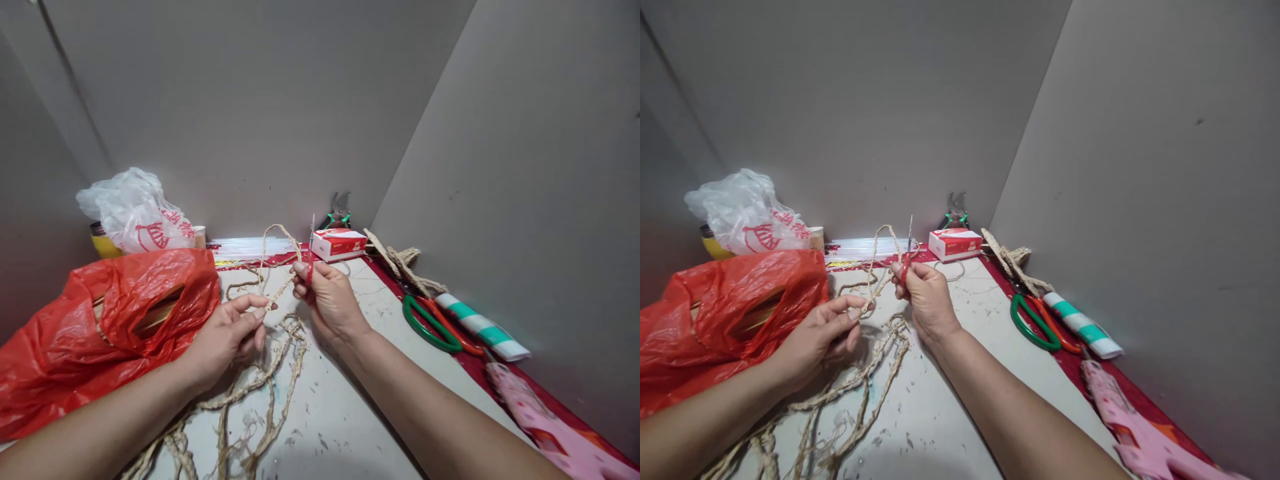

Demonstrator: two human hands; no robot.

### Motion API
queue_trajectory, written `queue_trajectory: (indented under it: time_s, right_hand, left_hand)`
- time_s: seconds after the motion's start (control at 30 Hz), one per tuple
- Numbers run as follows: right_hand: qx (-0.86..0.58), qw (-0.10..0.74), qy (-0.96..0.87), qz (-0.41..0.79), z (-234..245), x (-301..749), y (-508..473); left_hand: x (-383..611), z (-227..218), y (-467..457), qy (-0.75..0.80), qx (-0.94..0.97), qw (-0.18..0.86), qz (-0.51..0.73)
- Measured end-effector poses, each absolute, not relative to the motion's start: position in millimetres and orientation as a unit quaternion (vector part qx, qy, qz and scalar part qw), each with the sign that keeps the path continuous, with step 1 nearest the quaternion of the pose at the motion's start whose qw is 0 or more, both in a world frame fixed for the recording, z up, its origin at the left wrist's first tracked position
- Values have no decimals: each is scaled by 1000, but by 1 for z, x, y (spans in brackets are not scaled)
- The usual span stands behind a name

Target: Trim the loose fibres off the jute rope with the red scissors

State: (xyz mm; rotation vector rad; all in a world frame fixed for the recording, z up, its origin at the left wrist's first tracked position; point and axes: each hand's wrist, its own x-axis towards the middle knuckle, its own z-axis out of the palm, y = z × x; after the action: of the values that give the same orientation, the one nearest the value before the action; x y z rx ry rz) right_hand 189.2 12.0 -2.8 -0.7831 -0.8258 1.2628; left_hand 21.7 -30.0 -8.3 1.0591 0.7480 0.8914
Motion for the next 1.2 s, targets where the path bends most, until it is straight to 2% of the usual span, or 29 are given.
queue_trajectory:
  time_s: [0.33,0.6,0.7,0.8,0.9,1.03,1.2]
  right_hand:
    - [-378,646,-411,521,-16,191,16]
    - [-467,591,-536,382,-20,197,16]
    - [-461,524,-661,275,-18,199,9]
    - [-446,386,-797,128,-15,199,3]
    - [-448,278,-849,31,-13,199,-1]
    - [-446,236,-863,-40,-12,200,-1]
    - [-437,210,-872,-67,-12,201,0]
  left_hand:
    - [23,-6,-31,354,452,712,405]
    - [21,-4,-26,371,417,691,459]
    - [19,-5,-22,387,390,660,513]
    - [17,-8,-18,395,381,630,550]
    - [15,-11,-16,384,388,616,568]
    - [14,-11,-16,373,389,618,572]
    - [17,-8,-18,363,389,628,568]
